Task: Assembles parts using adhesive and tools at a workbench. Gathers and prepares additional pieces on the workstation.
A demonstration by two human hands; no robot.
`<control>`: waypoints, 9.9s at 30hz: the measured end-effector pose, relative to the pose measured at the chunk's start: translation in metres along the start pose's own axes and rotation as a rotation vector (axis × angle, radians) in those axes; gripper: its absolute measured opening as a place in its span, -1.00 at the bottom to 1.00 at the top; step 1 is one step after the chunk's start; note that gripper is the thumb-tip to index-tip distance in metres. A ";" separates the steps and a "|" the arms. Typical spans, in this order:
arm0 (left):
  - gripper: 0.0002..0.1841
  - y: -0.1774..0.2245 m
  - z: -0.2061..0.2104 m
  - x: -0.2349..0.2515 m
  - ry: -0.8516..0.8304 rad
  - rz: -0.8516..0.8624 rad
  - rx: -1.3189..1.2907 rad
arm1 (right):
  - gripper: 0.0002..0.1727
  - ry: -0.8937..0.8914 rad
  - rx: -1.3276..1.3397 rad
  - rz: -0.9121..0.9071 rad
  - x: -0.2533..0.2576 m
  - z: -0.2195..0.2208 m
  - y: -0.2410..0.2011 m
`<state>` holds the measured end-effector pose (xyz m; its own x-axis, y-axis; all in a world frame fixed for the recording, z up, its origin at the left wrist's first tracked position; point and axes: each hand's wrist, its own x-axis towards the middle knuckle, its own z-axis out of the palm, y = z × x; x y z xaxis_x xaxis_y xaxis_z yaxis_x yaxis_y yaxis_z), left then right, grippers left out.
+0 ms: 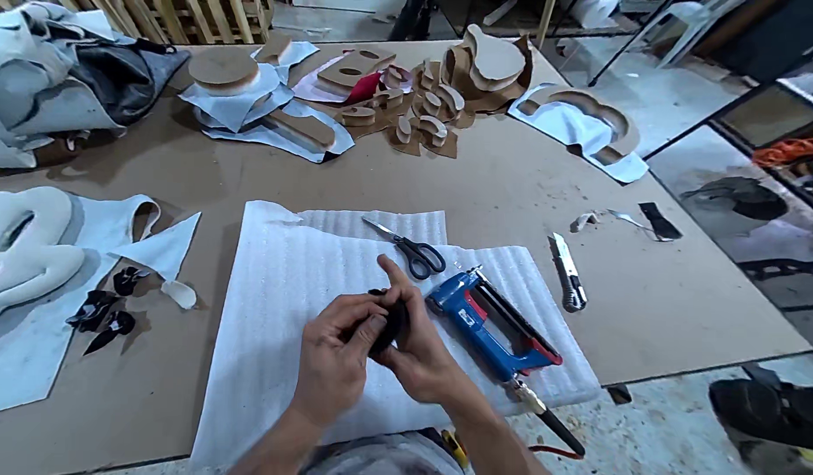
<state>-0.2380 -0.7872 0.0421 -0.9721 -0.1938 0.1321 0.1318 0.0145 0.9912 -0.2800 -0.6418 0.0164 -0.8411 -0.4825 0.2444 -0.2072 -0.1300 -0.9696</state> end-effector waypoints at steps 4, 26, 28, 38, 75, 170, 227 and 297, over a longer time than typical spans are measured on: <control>-0.87 -0.071 -0.010 0.014 0.001 0.087 0.354 | 0.05 0.209 0.205 0.352 -0.001 0.032 0.056; -0.82 -0.134 0.015 -0.019 -0.082 0.242 0.656 | 0.04 0.169 -1.332 0.823 -0.068 -0.116 0.021; -0.83 -0.133 0.014 -0.019 -0.096 0.224 0.647 | -0.16 0.154 -1.275 0.899 -0.062 -0.118 -0.003; -0.78 -0.132 0.008 -0.017 -0.162 0.213 0.613 | -0.61 -0.051 -1.090 0.591 -0.079 -0.055 -0.063; -0.74 -0.106 0.038 -0.013 -0.077 0.100 0.906 | -0.60 -0.199 -1.170 0.426 -0.063 -0.108 -0.054; -0.78 -0.137 0.026 0.003 0.008 0.237 0.761 | -0.71 -0.039 -0.983 0.654 -0.043 -0.085 -0.055; -0.85 0.026 0.003 -0.003 -0.236 0.372 0.126 | -0.49 -0.030 -0.612 -0.010 -0.034 -0.041 -0.082; -0.77 -0.131 -0.001 -0.002 -0.137 0.228 0.615 | -0.66 -0.039 -1.013 0.728 -0.065 -0.048 -0.057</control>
<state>-0.2529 -0.7900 -0.0877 -0.9542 0.0057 0.2991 0.2416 0.6043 0.7592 -0.2371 -0.5617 0.0555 -0.9102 -0.1895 -0.3683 -0.0056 0.8948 -0.4465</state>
